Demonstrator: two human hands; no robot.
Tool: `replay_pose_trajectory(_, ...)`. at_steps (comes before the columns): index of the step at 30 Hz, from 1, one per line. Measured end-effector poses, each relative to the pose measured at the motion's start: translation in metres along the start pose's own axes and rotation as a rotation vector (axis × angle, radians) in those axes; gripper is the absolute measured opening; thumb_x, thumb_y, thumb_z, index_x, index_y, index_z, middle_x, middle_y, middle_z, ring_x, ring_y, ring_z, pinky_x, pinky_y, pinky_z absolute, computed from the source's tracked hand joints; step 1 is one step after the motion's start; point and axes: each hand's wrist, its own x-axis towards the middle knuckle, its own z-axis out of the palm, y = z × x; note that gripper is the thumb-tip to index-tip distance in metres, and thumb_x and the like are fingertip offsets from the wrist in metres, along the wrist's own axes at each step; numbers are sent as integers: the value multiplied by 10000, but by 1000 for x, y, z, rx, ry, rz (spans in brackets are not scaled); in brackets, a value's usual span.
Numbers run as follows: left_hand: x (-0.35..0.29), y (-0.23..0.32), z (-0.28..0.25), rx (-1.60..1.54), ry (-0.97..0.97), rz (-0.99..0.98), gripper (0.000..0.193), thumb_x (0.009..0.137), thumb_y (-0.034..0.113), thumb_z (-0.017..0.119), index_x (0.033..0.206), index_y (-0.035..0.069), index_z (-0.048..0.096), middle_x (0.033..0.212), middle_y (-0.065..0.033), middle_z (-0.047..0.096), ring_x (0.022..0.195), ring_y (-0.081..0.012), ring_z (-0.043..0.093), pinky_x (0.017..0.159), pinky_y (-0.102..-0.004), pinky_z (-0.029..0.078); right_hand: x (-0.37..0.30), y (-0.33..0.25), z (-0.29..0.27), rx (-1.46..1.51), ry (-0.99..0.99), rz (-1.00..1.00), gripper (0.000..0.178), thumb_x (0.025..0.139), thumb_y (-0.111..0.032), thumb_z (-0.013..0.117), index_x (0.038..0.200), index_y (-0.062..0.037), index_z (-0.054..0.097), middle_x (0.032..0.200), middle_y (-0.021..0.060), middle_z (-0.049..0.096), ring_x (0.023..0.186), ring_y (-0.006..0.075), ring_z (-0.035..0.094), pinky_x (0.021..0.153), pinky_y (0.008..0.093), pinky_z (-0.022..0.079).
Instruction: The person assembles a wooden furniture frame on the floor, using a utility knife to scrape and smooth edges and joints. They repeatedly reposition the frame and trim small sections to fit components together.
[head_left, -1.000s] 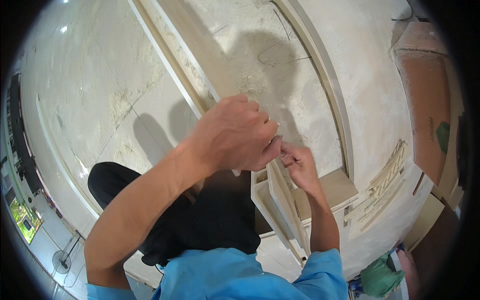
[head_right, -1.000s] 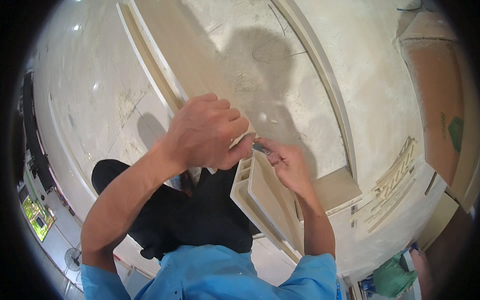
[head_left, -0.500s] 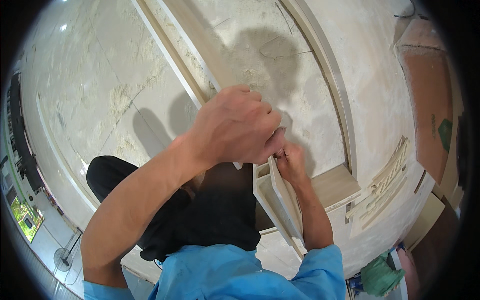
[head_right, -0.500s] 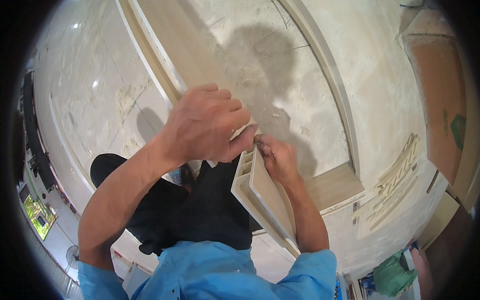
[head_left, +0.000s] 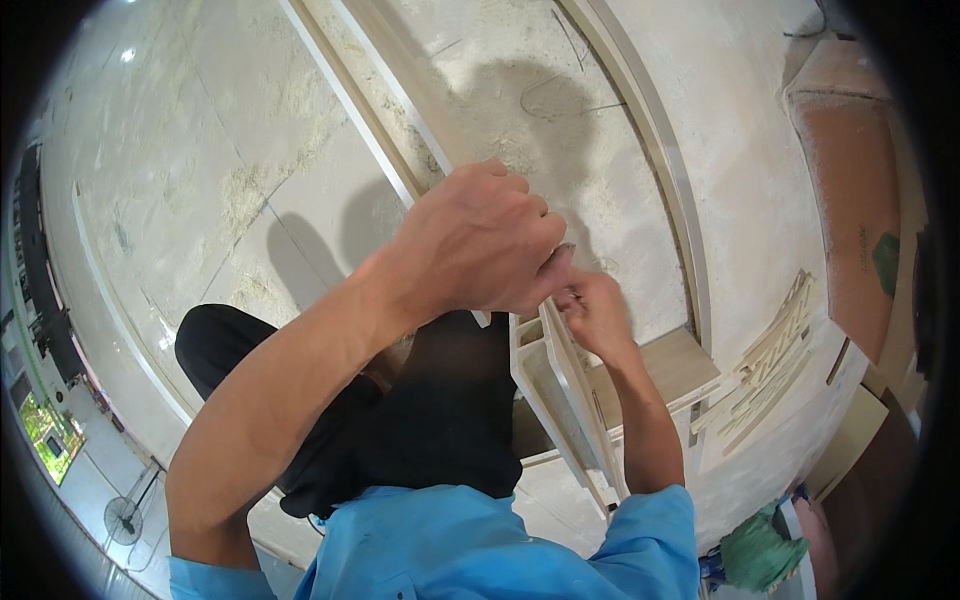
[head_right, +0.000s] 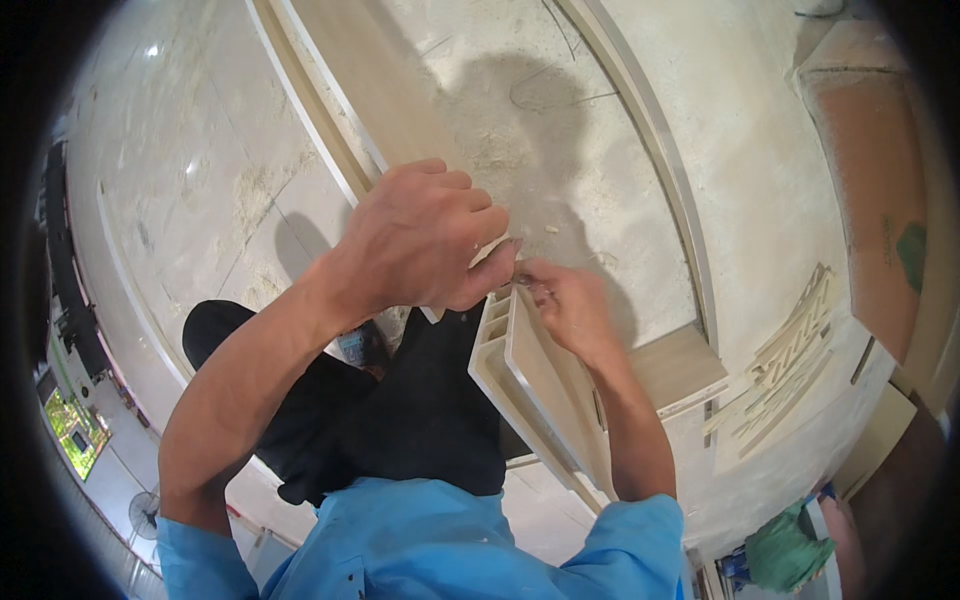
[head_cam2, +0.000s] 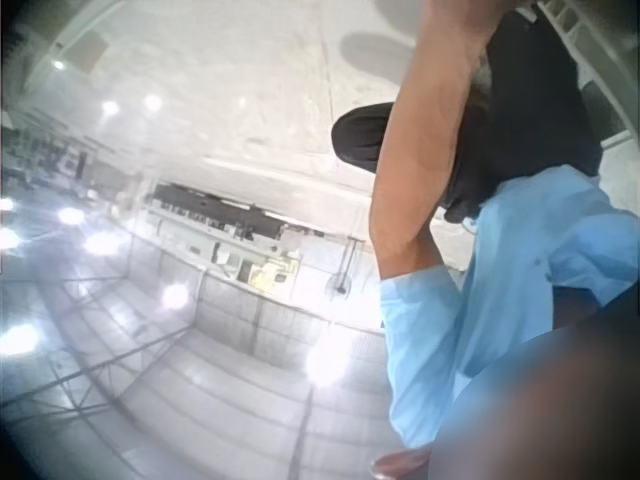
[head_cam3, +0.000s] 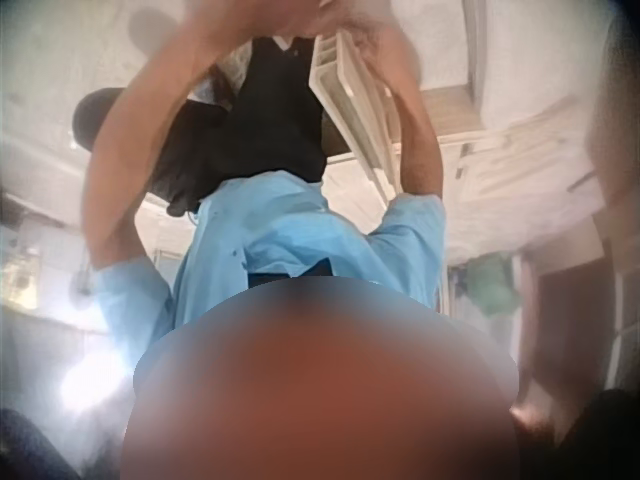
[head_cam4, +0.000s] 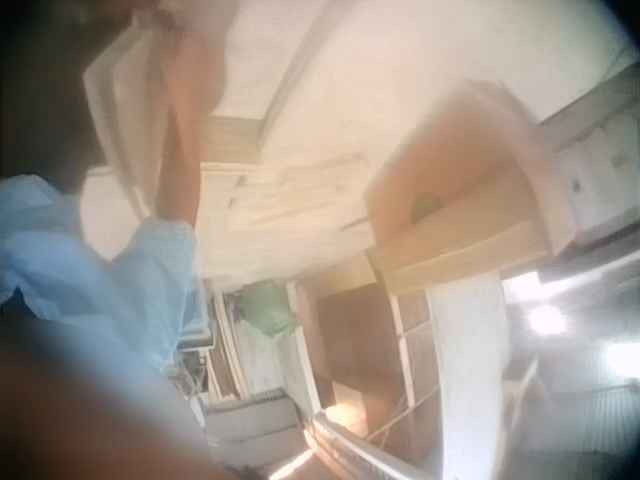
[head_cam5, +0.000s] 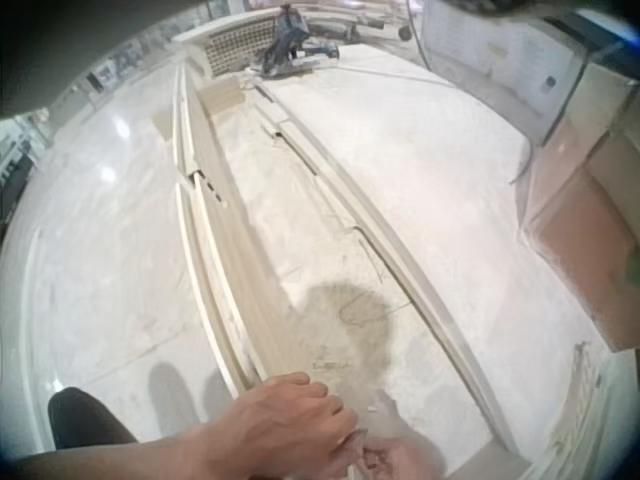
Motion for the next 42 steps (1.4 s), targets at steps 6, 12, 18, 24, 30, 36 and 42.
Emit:
replay_pose_trajectory(6, -3, 1, 2, -22, -29, -37, 321, 797, 270, 609, 546, 71, 614, 524, -113, 588, 563, -293, 614, 639, -383, 487, -25, -20, -30, 133, -188, 3, 266, 833, -61, 567, 1059, 0, 695, 743, 167, 630, 655, 266, 623, 633, 365, 473)
replay_pose_trajectory(12, -2, 0, 3, -21, -1, -28, 317, 791, 274, 609, 547, 72, 626, 528, -123, 595, 559, -307, 624, 651, -392, 496, -18, -38, -29, 225, -104, 3, 263, 819, -32, 552, 1034, -1, 700, 676, 169, 578, 602, 266, 553, 612, 346, 456)
replay_pose_trajectory(18, -2, 0, 3, -28, -27, -43, 322, 793, 272, 597, 547, 69, 634, 531, -134, 593, 566, -322, 629, 661, -407, 502, -9, -21, -15, 89, -172, 9, 275, 786, -4, 576, 1023, -21, 713, 687, 178, 605, 596, 268, 556, 604, 332, 461)
replay_pose_trajectory(24, -5, -4, 9, 8, -52, -32, 271, 793, 245, 661, 582, 90, 588, 570, -66, 603, 599, -260, 600, 639, -371, 480, -59, -67, -52, 344, -290, -262, 186, 793, -4, 618, 957, -21, 705, 673, 114, 634, 580, 207, 581, 585, 296, 466)
replay_pose_trajectory(30, -8, 7, -3, -32, 316, -11, 156, 816, 163, 670, 700, 71, 625, 680, -87, 629, 668, -263, 598, 673, -389, 469, -83, -85, -38, 784, 268, -94, 168, 948, -198, 643, 905, -37, 617, 1017, 134, 667, 901, 220, 633, 820, 332, 496)
replay_pose_trajectory(36, -96, 105, -17, -840, 604, -571, 203, 1016, 161, 533, 1009, 3, 660, 813, -91, 582, 761, -177, 552, 683, -328, 438, -89, -113, 31, 1019, 274, -437, 157, 961, -173, 631, 832, -89, 662, 1468, 210, 476, 1386, 300, 422, 1125, 423, 324)
replay_pose_trajectory(42, -184, 141, -1, -1376, 574, -698, 398, 1077, 358, 467, 913, 31, 622, 812, 54, 540, 745, -51, 431, 661, -240, 398, -98, -148, 85, 1082, 11, -319, 183, 920, -145, 701, 1077, -52, 684, 1405, 175, 533, 1231, 260, 545, 1034, 383, 427)
